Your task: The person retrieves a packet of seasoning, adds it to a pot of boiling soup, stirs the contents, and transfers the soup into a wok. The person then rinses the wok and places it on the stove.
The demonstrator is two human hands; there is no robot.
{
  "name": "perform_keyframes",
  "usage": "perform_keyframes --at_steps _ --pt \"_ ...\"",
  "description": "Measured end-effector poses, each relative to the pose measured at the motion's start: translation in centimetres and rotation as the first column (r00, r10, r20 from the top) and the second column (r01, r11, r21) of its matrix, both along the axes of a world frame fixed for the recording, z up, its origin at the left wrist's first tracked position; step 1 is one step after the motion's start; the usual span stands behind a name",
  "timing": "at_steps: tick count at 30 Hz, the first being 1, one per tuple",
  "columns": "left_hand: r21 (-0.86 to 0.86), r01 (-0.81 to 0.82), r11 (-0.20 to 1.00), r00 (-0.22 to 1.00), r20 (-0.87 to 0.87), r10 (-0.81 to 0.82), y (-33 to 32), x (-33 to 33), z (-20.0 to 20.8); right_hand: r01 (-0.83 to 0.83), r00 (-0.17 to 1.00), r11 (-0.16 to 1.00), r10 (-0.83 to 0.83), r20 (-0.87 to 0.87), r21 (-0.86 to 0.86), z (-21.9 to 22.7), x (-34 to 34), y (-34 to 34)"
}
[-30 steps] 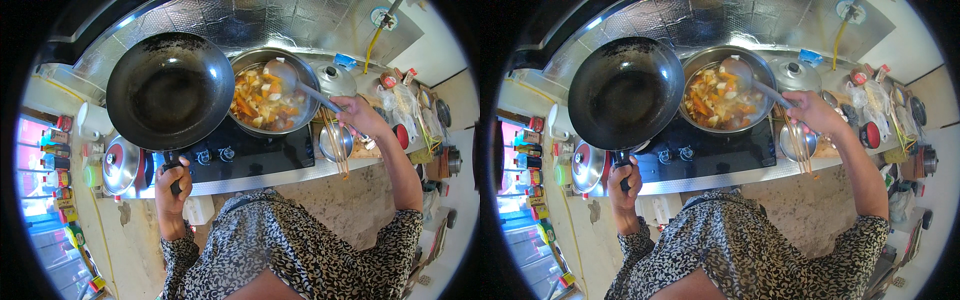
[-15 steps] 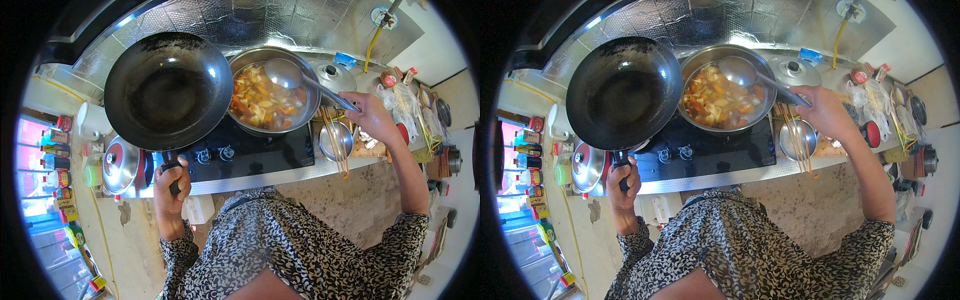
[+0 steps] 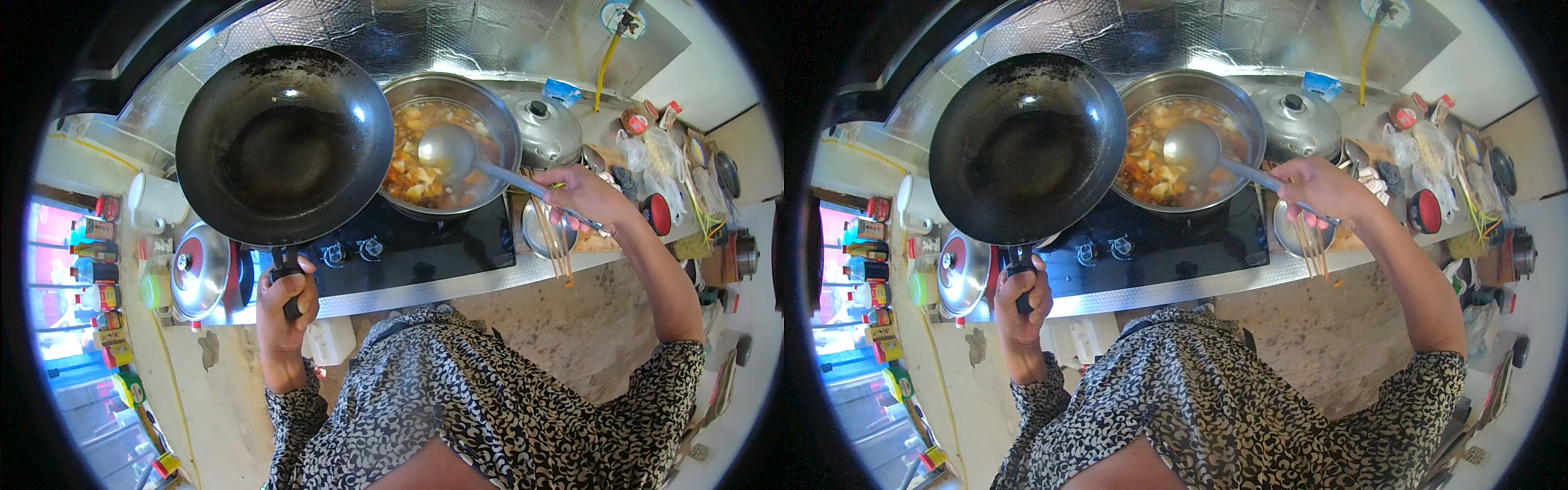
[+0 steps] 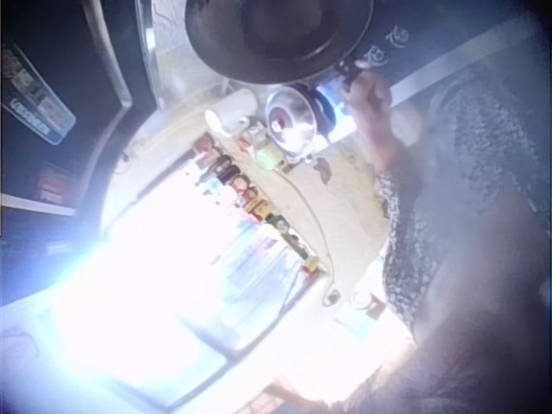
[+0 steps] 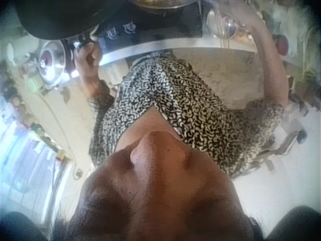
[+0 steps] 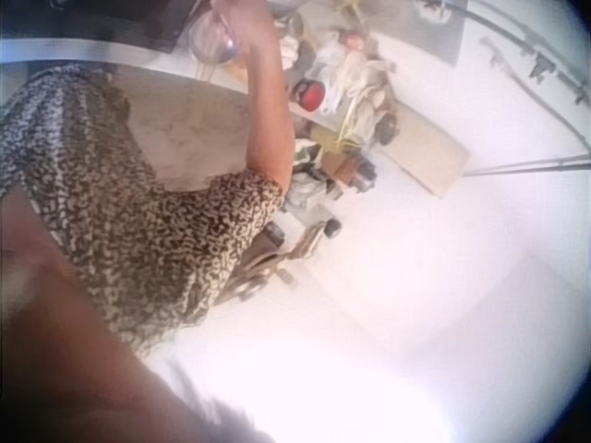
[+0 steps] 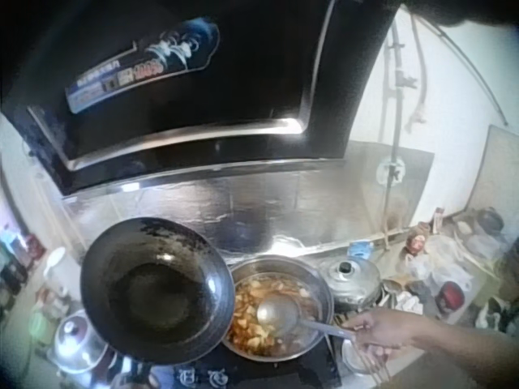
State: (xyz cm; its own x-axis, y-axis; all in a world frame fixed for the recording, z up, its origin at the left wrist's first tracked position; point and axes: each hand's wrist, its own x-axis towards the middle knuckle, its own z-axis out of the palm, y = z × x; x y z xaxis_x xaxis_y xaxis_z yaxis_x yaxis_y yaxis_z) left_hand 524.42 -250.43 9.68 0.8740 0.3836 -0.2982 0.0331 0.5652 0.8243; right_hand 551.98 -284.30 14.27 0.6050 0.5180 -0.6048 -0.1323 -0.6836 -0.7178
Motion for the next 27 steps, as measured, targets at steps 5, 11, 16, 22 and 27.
perform_keyframes --at_steps 5,11,16,22,27 --pt "0.025 0.022 0.999 1.0 -0.007 -0.022 -0.2 0.4 0.2 -0.002 1.0 1.0 0.002 0.011 0.03 -1.0 0.3 -0.3" --pt "0.032 0.016 0.999 1.0 -0.018 -0.016 -0.4 0.5 0.1 0.078 0.994 0.991 -0.069 -0.084 0.11 -0.9 0.3 -1.0" --pt "0.046 0.006 0.999 0.999 -0.046 -0.004 -0.5 0.6 0.0 0.193 0.973 0.969 -0.168 -0.162 0.154 0.0 -0.1 -2.7" --pt "0.075 0.025 0.997 0.999 -0.043 -0.021 -0.5 0.6 0.1 0.277 0.956 0.912 -0.229 -0.183 0.301 1.5 -0.3 -4.0" --pt "0.078 0.068 0.995 0.997 -0.041 -0.065 -0.6 0.7 0.6 0.303 0.953 0.889 -0.274 -0.132 0.345 5.1 -0.7 -3.5"
